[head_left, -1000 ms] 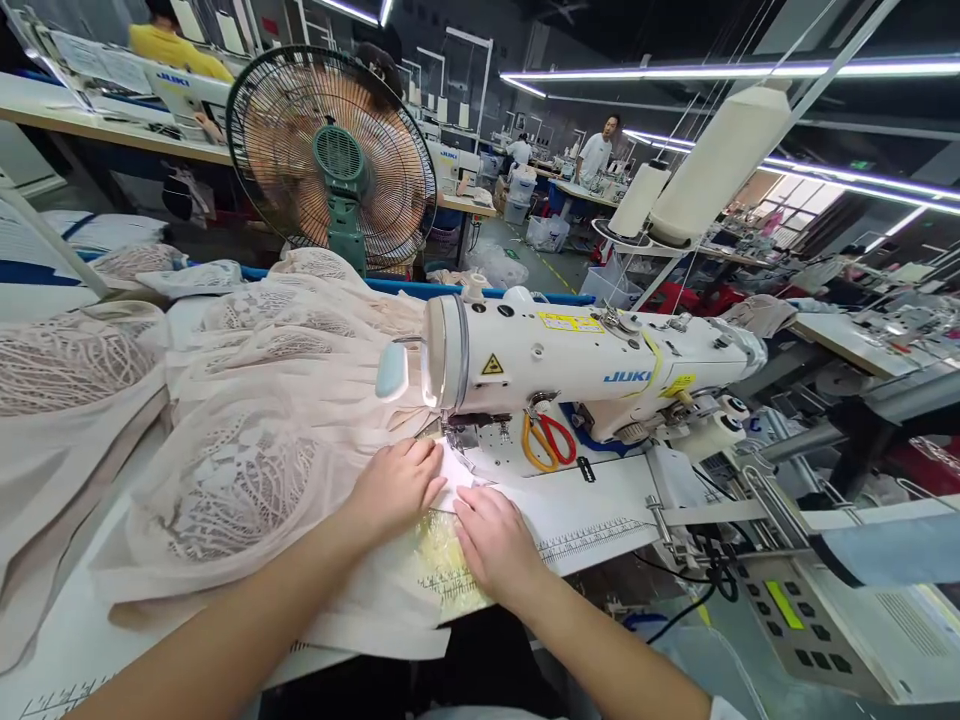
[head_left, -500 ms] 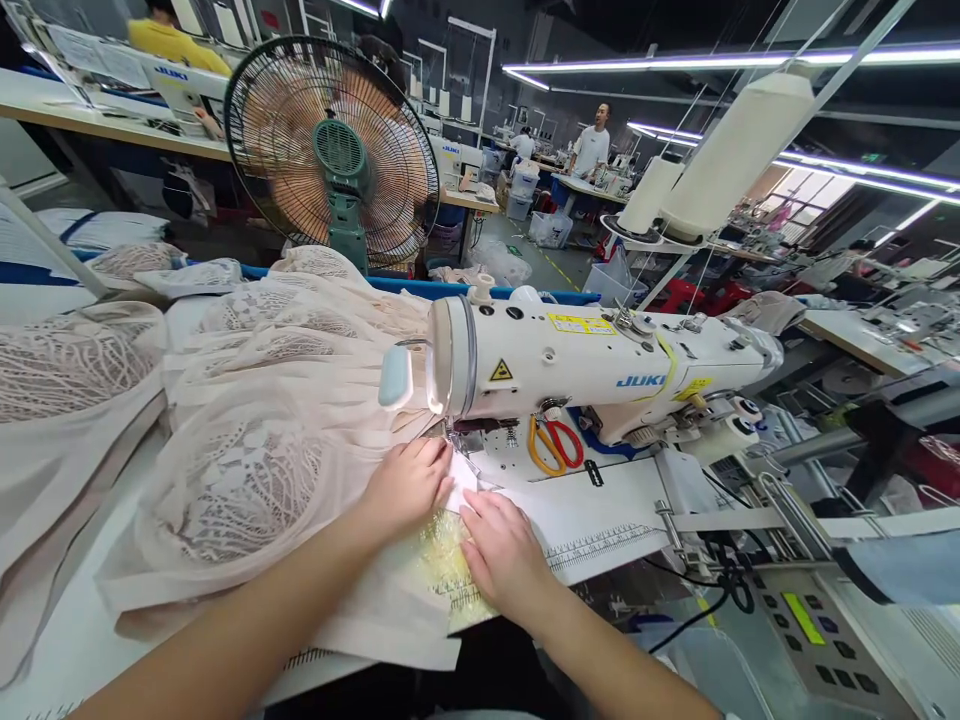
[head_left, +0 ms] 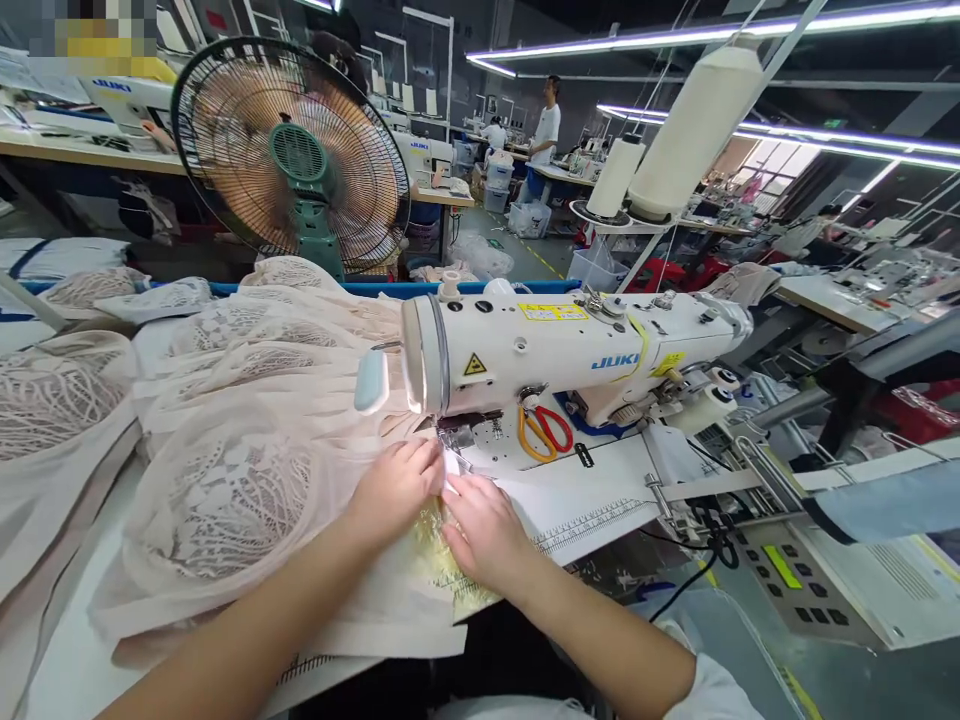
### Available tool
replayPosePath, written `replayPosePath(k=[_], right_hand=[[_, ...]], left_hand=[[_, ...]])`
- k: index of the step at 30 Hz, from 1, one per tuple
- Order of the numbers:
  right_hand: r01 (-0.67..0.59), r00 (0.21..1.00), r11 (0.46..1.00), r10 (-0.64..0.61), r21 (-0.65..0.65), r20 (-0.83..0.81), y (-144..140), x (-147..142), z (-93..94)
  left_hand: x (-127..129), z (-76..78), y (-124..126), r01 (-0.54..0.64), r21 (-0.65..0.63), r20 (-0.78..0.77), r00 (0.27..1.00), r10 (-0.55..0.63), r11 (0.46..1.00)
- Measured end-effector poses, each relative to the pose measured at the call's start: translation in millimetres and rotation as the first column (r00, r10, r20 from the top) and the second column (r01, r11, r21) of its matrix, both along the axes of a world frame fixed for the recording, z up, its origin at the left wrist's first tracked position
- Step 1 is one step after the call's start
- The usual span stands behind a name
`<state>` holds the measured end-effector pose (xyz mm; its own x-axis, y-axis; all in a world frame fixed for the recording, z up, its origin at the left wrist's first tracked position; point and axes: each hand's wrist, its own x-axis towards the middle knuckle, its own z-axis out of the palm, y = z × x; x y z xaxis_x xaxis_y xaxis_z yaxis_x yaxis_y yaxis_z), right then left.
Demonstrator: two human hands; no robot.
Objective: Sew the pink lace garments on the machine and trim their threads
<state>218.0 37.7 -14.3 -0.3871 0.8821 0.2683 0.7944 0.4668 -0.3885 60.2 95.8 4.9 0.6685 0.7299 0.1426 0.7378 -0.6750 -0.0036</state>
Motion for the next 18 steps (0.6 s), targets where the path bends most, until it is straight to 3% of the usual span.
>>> replayPosePath(k=[7, 18], right_hand=[[-0.039, 0.996, 0.999, 0.036, -0.038, -0.077, -1.3, -2.5, 6.8], [-0.033, 0.984, 0.997, 0.044, 0.069, -0.172, -9.5, 35.5, -13.1]], left_hand=[[2.1, 1.5, -27.4, 0.005, -0.022, -0.039, 0.999, -0.005, 1.000], [-10.4, 1.5, -19.3, 0.058, -0.007, -0.080, 0.995, -0.058, 0.998]])
